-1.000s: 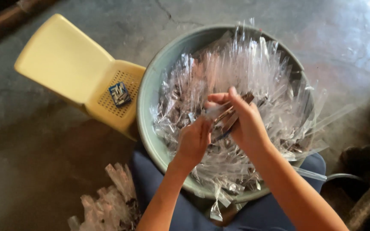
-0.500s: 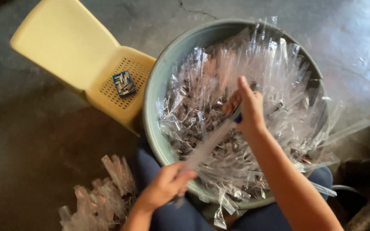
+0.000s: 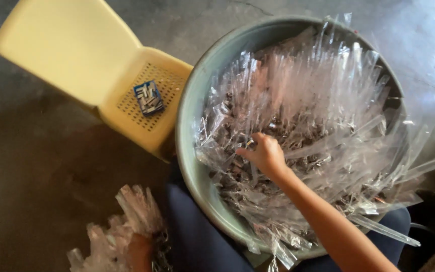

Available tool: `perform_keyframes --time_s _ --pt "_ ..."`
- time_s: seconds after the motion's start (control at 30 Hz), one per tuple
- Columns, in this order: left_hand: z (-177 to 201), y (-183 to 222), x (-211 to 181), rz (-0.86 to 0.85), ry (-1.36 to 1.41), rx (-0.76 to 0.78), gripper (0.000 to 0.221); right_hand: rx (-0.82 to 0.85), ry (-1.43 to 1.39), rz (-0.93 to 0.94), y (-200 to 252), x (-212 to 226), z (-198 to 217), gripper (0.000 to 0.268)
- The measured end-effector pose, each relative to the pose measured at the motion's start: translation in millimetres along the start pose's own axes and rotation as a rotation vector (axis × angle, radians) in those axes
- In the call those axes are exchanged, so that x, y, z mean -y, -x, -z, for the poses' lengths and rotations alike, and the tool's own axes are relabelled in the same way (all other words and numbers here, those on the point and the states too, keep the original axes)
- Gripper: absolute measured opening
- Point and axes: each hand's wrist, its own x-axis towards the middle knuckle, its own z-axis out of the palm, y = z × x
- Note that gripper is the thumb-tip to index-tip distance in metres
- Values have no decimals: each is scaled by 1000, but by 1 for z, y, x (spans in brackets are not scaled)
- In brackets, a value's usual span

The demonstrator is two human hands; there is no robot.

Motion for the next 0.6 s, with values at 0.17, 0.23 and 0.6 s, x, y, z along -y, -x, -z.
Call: perform_keyframes --time_s 0.17,0.23,0.6 --pt "-191 -63 23 146 905 -451 67 -71 -455 22 8 -26 5 8" --pt "-60 -90 -20 12 1105 -606 57 -112 -541 68 21 -45 15 10" --pt "56 -163 -366 -530 1098 96 120 -302 -1100 1 90 -112 102 17"
